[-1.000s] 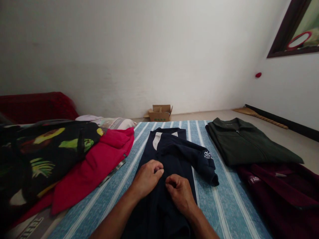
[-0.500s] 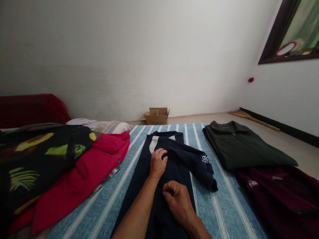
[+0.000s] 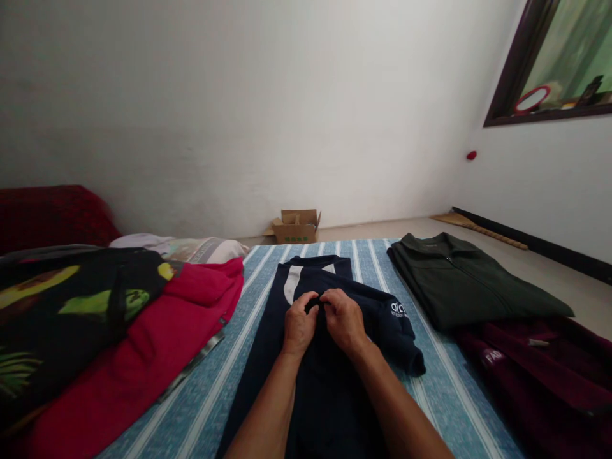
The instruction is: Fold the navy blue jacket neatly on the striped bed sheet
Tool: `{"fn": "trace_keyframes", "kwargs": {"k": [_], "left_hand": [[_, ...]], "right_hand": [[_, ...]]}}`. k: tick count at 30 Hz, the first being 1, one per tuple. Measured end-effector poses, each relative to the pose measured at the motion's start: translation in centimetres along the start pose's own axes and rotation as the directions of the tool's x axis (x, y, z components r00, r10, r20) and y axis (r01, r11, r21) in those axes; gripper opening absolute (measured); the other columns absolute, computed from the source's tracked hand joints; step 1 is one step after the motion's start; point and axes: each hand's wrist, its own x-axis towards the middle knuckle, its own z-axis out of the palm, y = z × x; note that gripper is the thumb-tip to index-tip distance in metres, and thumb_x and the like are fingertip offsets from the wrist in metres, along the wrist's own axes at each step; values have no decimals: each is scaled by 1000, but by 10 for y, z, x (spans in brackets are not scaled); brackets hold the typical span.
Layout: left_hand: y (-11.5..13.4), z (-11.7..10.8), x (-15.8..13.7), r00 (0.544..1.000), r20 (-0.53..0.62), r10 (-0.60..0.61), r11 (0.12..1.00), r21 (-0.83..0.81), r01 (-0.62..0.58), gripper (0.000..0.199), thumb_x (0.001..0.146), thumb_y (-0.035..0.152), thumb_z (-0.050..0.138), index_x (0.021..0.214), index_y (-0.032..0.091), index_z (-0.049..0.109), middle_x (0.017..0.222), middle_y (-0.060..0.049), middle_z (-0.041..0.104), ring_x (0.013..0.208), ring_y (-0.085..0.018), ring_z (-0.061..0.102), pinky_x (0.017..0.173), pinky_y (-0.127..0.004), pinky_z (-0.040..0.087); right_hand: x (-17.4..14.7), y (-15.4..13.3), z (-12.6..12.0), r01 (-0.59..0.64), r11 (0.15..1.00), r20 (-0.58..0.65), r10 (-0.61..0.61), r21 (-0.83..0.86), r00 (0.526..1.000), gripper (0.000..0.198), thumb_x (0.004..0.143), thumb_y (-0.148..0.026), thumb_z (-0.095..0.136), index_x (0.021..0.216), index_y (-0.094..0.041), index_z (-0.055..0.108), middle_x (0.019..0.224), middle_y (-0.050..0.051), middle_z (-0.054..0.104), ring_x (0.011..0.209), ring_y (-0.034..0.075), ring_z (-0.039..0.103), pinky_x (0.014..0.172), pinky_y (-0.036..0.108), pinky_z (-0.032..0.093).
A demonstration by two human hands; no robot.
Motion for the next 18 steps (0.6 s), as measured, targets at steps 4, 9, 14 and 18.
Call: {"fn": "trace_keyframes", "kwargs": {"k": [4, 9, 14, 18], "left_hand": [[-1, 1, 1, 999, 32, -34, 999, -37, 36, 43, 73, 4, 57, 113, 20, 57, 109, -6, 67, 103, -19, 61, 96, -37, 43], [-3, 4, 5, 990, 64, -126, 987, -93, 132, 53, 74, 8, 60, 124, 18, 48, 106, -9, 69, 103, -19, 63, 98, -38, 42], [-7, 5, 10, 987, 57, -150, 975, -157, 157, 40, 76, 8, 56, 115, 15, 55, 100, -9, 71, 100, -18, 64, 95, -35, 44], [-11, 8, 13, 983, 51, -177, 967, -177, 184, 37, 77, 10, 54, 113, 14, 58, 101, -10, 70, 99, -19, 64, 93, -35, 46]], "right_hand": [[5, 22, 7, 21, 994, -8, -22, -111, 1000, 29, 77, -9, 43, 92, -21, 65, 105, 7, 65, 96, 20, 60, 85, 34, 47], [2, 34, 11, 10, 990, -8, -11, -143, 1000, 30, 78, -9, 42, 91, -23, 66, 104, 5, 66, 94, 19, 61, 85, 33, 46], [3, 39, 14, -91, 995, -66, 93, 28, 993, 23, 75, -16, 47, 87, -21, 66, 90, 4, 67, 85, 19, 62, 82, 32, 47], [4, 42, 15, -176, 978, -81, 186, 114, 979, 22, 72, -20, 50, 86, -19, 66, 84, 3, 67, 77, 18, 61, 75, 31, 48]]}}
